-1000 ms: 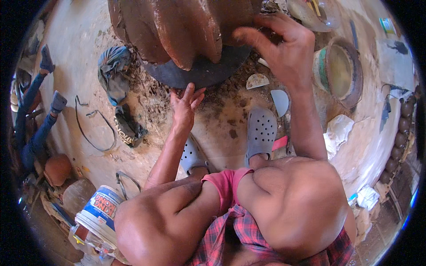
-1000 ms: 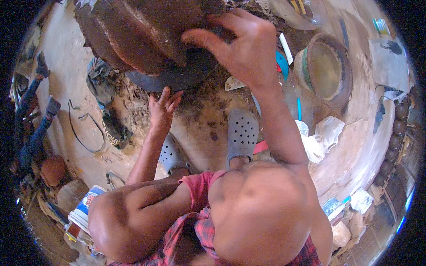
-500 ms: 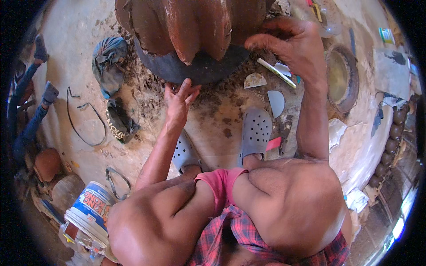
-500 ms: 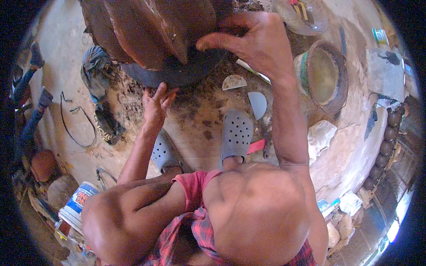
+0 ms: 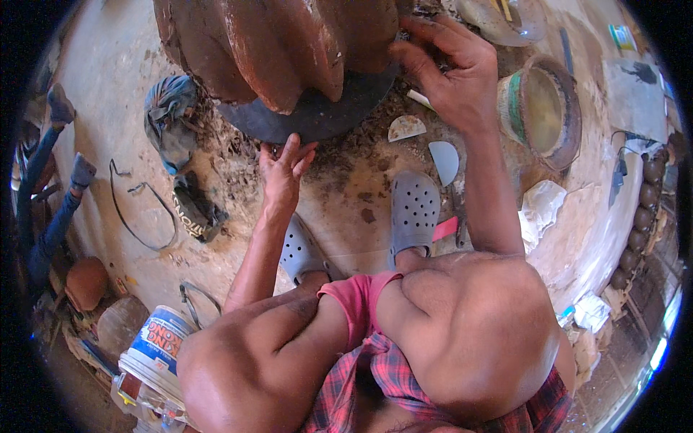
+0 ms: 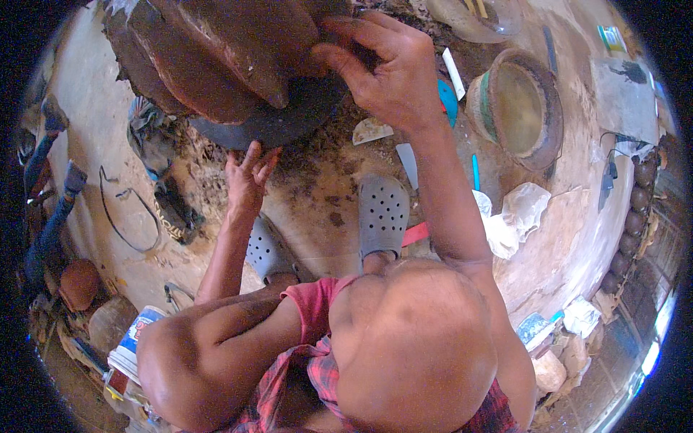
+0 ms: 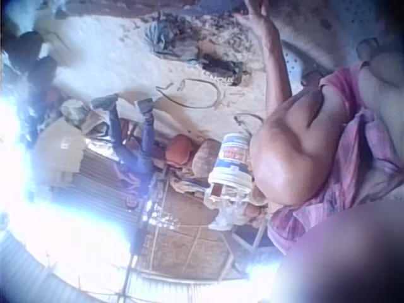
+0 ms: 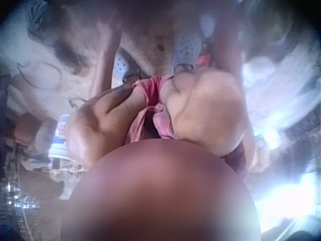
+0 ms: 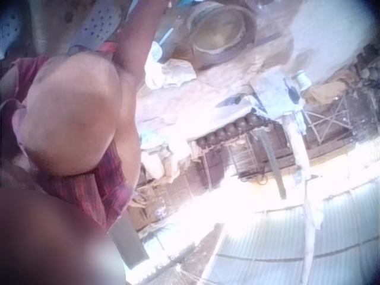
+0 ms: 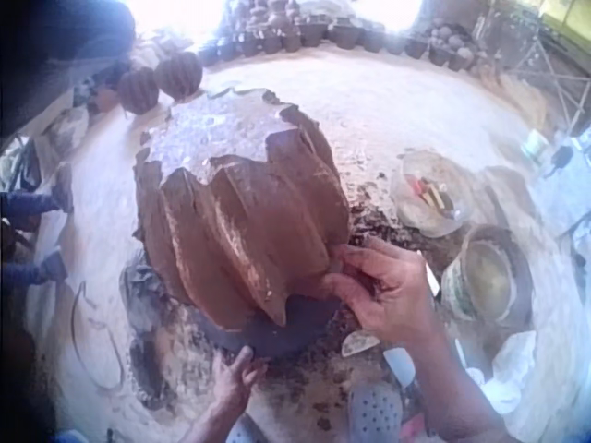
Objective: The person shapes a large lump of clay on a rotating base using a metal scraper and their hands. They smooth and refine the surface of the clay object while occasionally rotating the base to access different sides.
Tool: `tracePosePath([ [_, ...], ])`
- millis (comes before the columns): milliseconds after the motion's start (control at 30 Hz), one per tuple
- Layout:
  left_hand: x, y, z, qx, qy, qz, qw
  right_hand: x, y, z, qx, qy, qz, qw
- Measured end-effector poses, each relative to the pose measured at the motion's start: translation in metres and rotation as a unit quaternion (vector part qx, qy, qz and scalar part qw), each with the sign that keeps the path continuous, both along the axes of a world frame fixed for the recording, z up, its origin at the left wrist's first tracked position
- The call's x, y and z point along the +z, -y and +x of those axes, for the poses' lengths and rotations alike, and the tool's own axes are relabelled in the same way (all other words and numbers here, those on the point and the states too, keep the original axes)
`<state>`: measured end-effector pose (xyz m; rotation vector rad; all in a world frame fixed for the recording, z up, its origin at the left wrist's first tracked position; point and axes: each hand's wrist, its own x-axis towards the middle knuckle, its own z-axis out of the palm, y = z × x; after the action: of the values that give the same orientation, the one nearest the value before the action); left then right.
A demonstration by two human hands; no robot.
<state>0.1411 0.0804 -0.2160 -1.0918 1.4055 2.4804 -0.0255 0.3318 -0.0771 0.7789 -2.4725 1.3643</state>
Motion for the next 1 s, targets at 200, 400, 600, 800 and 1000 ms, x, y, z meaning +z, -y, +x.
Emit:
tracePosePath([
  [200,-0.001,-0.003,0.001,0.007,0.000,0.015,1.000,-0.023,0.033,0.047,-0.081,-0.011,-0.038,0.996],
  [400,-0.002,-0.002,-0.001,0.009,-0.002,0.010,1.000,-0.085,0.038,0.066,-0.110,0.093,0.021,0.989],
  [600,-0.002,0.003,0.004,0.004,-0.002,-0.003,1.000,-0.073,0.016,0.051,-0.148,0.057,0.000,0.987],
  [800,-0.002,0.005,0.001,-0.012,-0.018,-0.004,1.000,-0.027,0.010,0.021,-0.046,0.069,-0.160,0.984],
  [1000,-0.005,0.021,0.004,-0.011,0.000,0.002,1.000,-0.033,-0.002,-0.013,0.116,0.233,-0.191,0.946],
])
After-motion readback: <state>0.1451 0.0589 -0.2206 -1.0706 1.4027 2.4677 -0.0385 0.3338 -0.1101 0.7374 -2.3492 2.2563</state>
